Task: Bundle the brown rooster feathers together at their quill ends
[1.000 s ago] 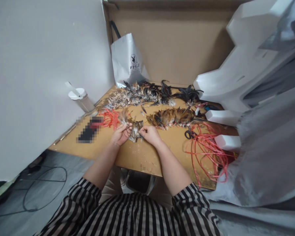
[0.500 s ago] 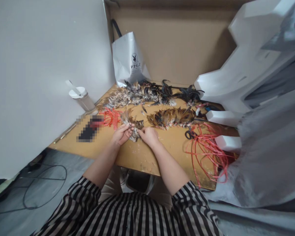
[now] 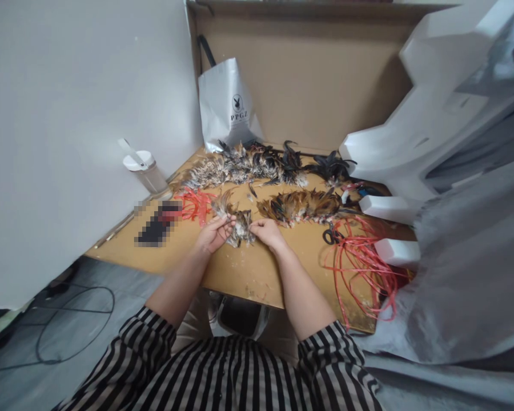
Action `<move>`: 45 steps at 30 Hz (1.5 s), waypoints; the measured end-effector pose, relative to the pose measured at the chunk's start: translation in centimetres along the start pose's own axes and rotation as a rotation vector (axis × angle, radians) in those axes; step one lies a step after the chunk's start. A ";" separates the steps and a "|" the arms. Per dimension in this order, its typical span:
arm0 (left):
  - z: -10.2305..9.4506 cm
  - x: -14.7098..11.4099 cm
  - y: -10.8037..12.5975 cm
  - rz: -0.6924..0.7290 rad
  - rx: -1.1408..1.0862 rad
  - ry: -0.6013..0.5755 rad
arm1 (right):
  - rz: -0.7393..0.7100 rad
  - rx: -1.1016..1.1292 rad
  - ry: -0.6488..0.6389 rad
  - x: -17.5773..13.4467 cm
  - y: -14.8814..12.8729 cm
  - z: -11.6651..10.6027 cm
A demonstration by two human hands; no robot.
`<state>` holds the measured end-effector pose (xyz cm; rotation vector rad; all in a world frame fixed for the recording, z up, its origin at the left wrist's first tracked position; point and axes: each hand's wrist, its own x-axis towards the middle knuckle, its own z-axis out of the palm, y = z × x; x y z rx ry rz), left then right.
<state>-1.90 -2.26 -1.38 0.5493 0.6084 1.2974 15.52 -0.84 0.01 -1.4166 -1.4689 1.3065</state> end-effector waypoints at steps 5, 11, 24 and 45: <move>0.2 -0.1 0.0 -0.021 0.018 0.006 | 0.014 0.439 -0.142 -0.3 -0.6 -0.6; 0.4 -0.4 -0.2 -0.052 0.145 -0.043 | -0.162 0.463 0.034 -0.7 -1.3 0.2; 1.1 -1.2 -0.4 -0.158 0.308 -0.187 | -0.193 0.518 0.242 -0.5 -1.3 1.5; 0.4 -0.7 -0.3 -0.179 0.091 -0.202 | -0.038 0.715 -0.285 -1.5 -1.9 1.4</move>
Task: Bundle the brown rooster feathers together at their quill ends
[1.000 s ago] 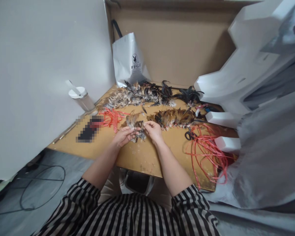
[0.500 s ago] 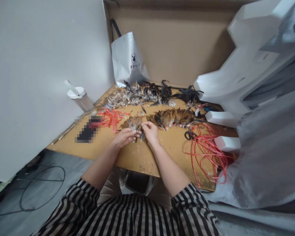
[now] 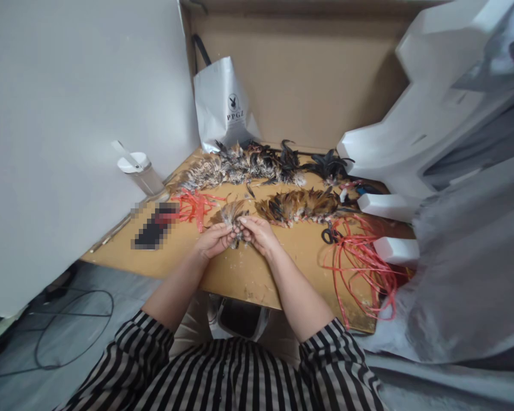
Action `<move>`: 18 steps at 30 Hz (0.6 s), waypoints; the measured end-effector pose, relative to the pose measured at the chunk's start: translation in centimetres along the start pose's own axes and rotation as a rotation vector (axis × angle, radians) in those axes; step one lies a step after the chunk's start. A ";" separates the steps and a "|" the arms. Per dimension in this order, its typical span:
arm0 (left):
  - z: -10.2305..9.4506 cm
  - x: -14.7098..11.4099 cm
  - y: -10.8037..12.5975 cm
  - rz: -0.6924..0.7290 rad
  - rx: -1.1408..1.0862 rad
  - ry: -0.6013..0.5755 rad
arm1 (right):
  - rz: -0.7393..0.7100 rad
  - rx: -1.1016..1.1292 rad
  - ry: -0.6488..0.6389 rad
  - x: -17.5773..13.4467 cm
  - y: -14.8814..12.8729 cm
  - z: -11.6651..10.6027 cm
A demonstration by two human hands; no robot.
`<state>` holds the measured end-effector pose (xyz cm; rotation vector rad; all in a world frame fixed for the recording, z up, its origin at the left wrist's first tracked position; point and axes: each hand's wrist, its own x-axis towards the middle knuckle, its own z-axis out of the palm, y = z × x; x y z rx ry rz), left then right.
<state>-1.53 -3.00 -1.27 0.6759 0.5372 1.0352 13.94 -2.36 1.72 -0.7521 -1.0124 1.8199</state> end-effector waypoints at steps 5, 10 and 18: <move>0.0 0.0 0.0 -0.024 0.007 0.008 | 0.014 -0.004 -0.003 0.2 0.4 -0.3; 0.0 0.0 0.1 -0.015 0.004 0.010 | -0.037 -0.025 0.026 0.2 0.2 -0.6; -0.1 -0.1 0.0 -0.140 0.016 0.029 | -0.126 -0.101 0.055 0.1 -0.3 -0.7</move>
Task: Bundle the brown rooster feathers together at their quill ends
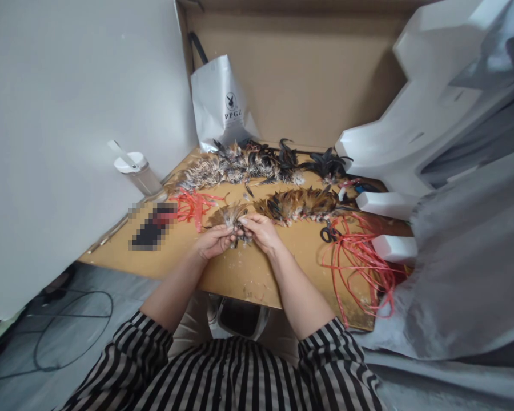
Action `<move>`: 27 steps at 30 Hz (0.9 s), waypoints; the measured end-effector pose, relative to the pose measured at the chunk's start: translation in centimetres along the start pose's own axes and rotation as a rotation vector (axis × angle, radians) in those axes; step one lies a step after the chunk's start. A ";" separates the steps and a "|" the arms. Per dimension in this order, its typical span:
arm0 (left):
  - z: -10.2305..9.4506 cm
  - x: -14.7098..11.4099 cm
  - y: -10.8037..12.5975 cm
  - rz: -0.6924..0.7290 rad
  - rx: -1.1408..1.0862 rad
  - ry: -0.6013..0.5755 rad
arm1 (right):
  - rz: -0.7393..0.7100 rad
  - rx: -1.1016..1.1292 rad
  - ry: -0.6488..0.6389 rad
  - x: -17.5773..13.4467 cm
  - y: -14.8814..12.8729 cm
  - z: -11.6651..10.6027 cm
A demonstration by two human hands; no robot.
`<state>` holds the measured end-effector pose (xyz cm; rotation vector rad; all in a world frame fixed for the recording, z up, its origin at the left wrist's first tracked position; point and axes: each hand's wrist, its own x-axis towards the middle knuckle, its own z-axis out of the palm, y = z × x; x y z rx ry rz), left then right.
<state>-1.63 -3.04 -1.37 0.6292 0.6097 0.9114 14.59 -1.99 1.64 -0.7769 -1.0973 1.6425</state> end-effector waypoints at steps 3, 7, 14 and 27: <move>0.1 0.0 -0.1 -0.035 0.022 -0.019 | -0.048 -0.029 0.004 0.1 0.3 0.1; 0.2 -0.1 -0.1 -0.054 0.027 -0.040 | -0.050 -0.066 0.019 0.4 0.9 0.0; 0.2 -0.2 0.0 -0.075 0.016 -0.030 | -0.041 -0.109 0.047 0.5 1.2 0.0; -0.1 0.4 0.3 0.084 -0.092 0.185 | -0.131 0.036 0.019 -0.3 -0.8 -0.5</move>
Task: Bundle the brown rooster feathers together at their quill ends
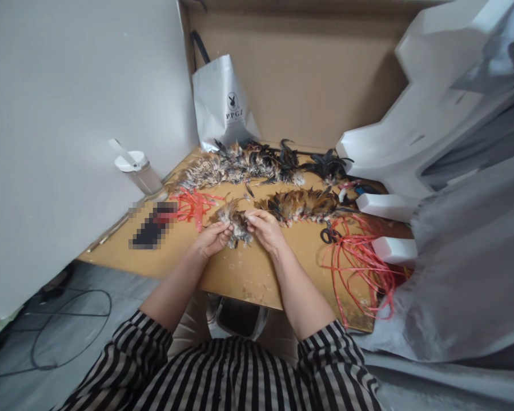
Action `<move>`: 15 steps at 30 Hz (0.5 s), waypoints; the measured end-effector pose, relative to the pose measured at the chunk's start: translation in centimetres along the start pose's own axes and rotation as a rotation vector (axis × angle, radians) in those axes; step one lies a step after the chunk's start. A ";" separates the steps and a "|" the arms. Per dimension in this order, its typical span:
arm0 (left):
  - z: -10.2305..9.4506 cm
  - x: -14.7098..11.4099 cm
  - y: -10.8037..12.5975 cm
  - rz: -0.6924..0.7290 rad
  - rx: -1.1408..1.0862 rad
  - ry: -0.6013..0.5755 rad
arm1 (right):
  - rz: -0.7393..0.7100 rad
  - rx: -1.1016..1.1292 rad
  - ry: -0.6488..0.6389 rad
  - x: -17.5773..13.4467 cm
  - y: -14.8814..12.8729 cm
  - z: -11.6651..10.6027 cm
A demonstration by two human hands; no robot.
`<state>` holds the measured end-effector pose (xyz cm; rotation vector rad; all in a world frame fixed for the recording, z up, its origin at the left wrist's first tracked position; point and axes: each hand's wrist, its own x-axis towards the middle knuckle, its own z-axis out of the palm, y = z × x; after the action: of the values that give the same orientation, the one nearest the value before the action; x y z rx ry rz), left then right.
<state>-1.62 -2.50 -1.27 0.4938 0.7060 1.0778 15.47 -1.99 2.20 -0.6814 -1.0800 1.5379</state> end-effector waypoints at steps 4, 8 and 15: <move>0.3 0.0 0.0 0.087 0.042 0.042 | -0.028 0.011 -0.032 0.0 -0.1 -0.3; 0.6 -0.1 -0.5 0.148 0.204 0.007 | 0.003 -0.117 -0.008 0.4 1.1 -0.1; 0.4 -0.2 -0.8 0.102 0.313 -0.102 | -0.017 -0.274 -0.014 0.6 1.8 0.2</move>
<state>-0.89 -3.01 -1.49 0.8551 0.7696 1.0333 14.35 -1.52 0.75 -0.8463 -1.3184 1.3946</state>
